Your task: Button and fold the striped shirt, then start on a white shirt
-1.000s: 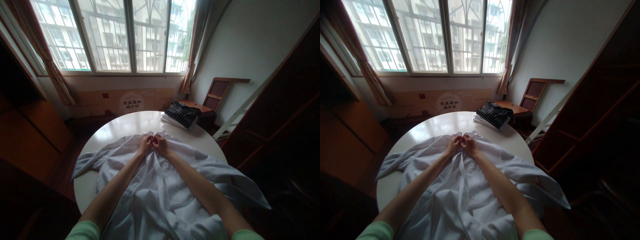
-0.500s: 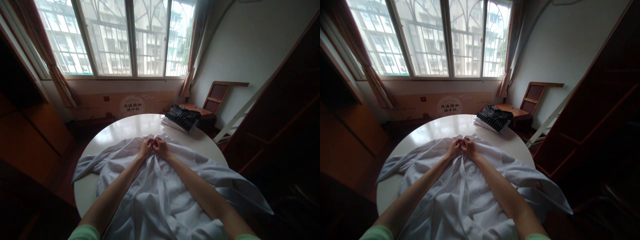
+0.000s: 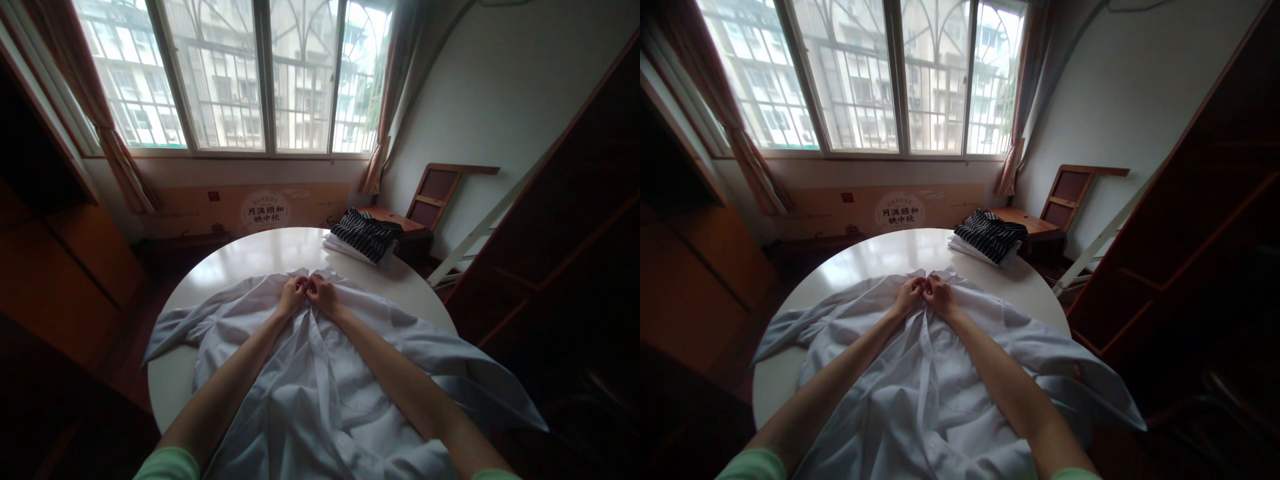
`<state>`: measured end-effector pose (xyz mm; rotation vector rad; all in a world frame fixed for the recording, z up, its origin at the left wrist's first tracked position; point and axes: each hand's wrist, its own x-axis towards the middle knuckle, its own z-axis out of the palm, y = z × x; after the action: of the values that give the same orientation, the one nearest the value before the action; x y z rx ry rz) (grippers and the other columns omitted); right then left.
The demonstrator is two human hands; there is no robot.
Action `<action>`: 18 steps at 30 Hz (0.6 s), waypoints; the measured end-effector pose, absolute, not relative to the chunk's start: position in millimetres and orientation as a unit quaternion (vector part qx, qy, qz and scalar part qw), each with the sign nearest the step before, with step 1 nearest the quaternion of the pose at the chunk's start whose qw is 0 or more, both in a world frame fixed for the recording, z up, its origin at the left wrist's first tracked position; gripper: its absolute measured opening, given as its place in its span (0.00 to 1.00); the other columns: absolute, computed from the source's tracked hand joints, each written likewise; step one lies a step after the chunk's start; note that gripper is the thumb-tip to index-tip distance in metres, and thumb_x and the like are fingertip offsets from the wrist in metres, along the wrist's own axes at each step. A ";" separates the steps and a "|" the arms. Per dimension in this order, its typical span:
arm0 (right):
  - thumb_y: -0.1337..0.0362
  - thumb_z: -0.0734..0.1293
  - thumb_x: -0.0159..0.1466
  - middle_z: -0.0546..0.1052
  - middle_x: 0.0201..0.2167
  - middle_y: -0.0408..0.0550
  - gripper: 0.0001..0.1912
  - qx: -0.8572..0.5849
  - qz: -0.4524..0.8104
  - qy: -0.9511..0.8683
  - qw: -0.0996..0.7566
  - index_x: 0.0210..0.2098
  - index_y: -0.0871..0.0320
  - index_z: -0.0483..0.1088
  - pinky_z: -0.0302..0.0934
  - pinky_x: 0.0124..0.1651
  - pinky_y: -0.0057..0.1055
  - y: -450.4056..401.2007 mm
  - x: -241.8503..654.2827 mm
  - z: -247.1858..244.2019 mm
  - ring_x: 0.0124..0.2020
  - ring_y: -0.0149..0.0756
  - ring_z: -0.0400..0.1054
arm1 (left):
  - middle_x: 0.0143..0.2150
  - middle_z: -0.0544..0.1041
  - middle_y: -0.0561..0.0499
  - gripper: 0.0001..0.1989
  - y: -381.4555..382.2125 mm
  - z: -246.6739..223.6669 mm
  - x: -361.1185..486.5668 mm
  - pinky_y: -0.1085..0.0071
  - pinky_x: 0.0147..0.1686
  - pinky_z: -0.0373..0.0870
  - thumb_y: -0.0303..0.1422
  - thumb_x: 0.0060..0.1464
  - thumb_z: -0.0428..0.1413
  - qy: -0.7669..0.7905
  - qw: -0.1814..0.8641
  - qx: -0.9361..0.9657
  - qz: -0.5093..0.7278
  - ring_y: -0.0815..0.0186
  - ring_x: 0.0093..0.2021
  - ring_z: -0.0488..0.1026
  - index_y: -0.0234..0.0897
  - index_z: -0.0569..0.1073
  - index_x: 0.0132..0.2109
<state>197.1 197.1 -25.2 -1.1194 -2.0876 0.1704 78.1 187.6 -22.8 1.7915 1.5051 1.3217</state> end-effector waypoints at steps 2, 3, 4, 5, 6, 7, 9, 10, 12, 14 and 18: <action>0.71 0.61 0.54 0.67 0.27 0.44 0.04 -0.439 0.069 -0.815 0.372 0.30 0.60 0.63 0.56 0.33 0.25 196.6 197.1 -24.5 0.28 0.30 0.62 | 0.35 0.76 0.48 0.12 188.1 -23.7 78.0 0.71 0.42 0.66 0.21 0.46 0.47 0.547 0.224 0.649 0.480 0.67 0.37 0.71 0.33 0.73 0.34; 0.71 0.61 0.54 0.67 0.27 0.44 0.03 -0.439 0.069 -0.815 0.372 0.30 0.60 0.63 0.56 0.33 0.25 196.5 197.1 -24.4 0.28 0.30 0.62 | 0.35 0.76 0.48 0.12 188.4 -24.2 77.8 0.70 0.42 0.66 0.21 0.46 0.47 0.548 0.224 0.648 0.479 0.67 0.37 0.71 0.33 0.73 0.34; 0.71 0.61 0.54 0.67 0.27 0.44 0.03 -0.438 0.070 -0.815 0.372 0.30 0.60 0.63 0.55 0.33 0.25 196.5 197.1 -24.5 0.28 0.30 0.61 | 0.35 0.76 0.48 0.12 188.7 -24.8 77.5 0.70 0.42 0.66 0.21 0.46 0.47 0.550 0.224 0.647 0.478 0.67 0.37 0.71 0.33 0.73 0.34; 0.71 0.61 0.54 0.67 0.27 0.44 0.03 -0.438 0.069 -0.815 0.373 0.29 0.60 0.63 0.55 0.33 0.25 196.6 197.1 -24.7 0.28 0.30 0.61 | 0.36 0.76 0.48 0.12 189.0 -25.3 77.3 0.70 0.43 0.66 0.21 0.46 0.47 0.552 0.224 0.646 0.478 0.66 0.38 0.71 0.33 0.73 0.35; 0.70 0.61 0.54 0.67 0.27 0.44 0.03 -0.437 0.068 -0.815 0.373 0.29 0.60 0.63 0.55 0.33 0.25 196.8 197.2 -25.0 0.28 0.30 0.61 | 0.36 0.76 0.48 0.12 189.3 -25.6 77.0 0.70 0.43 0.66 0.21 0.46 0.47 0.553 0.224 0.645 0.477 0.66 0.38 0.71 0.33 0.73 0.35; 0.70 0.61 0.54 0.67 0.27 0.44 0.03 -0.438 0.068 -0.815 0.374 0.29 0.60 0.63 0.55 0.33 0.25 197.0 197.2 -25.3 0.28 0.30 0.61 | 0.36 0.76 0.47 0.12 189.5 -25.9 76.9 0.70 0.43 0.65 0.21 0.46 0.47 0.553 0.223 0.646 0.477 0.66 0.38 0.71 0.32 0.73 0.35; 0.70 0.60 0.54 0.67 0.27 0.44 0.02 -0.440 0.069 -0.813 0.374 0.29 0.60 0.63 0.55 0.32 0.25 197.2 197.4 -25.8 0.27 0.29 0.61 | 0.36 0.75 0.47 0.12 189.9 -26.3 76.6 0.69 0.43 0.65 0.21 0.46 0.47 0.551 0.223 0.648 0.476 0.66 0.38 0.71 0.32 0.73 0.35; 0.70 0.60 0.54 0.66 0.26 0.44 0.02 -0.442 0.071 -0.813 0.374 0.29 0.60 0.63 0.55 0.32 0.25 197.3 197.4 -25.8 0.26 0.29 0.60 | 0.36 0.76 0.47 0.12 190.1 -26.6 76.6 0.69 0.43 0.66 0.21 0.46 0.47 0.549 0.223 0.650 0.476 0.66 0.38 0.71 0.32 0.73 0.35; 0.70 0.60 0.53 0.66 0.26 0.43 0.03 -0.443 0.073 -0.811 0.376 0.28 0.59 0.63 0.54 0.31 0.25 197.2 197.4 -25.5 0.26 0.29 0.60 | 0.36 0.76 0.48 0.12 190.5 -27.2 76.6 0.69 0.43 0.66 0.21 0.46 0.47 0.545 0.224 0.652 0.477 0.66 0.38 0.71 0.33 0.73 0.35; 0.70 0.60 0.52 0.66 0.25 0.43 0.03 -0.441 0.073 -0.808 0.384 0.28 0.59 0.62 0.54 0.32 0.25 197.2 197.4 -24.8 0.26 0.30 0.60 | 0.36 0.76 0.48 0.12 190.6 -27.6 76.9 0.68 0.43 0.66 0.21 0.46 0.47 0.539 0.225 0.652 0.483 0.66 0.38 0.71 0.33 0.73 0.35; 0.70 0.61 0.51 0.65 0.24 0.42 0.02 -0.434 0.068 -0.798 0.412 0.26 0.59 0.61 0.54 0.31 0.25 197.4 198.4 -23.3 0.26 0.30 0.59 | 0.34 0.76 0.49 0.11 189.6 -25.5 76.7 0.69 0.41 0.67 0.23 0.46 0.48 0.520 0.248 0.642 0.507 0.66 0.38 0.71 0.33 0.73 0.34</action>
<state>198.4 197.4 -23.3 -1.0914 -2.0075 0.1722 76.7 189.6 -25.5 1.7487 1.4168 1.3814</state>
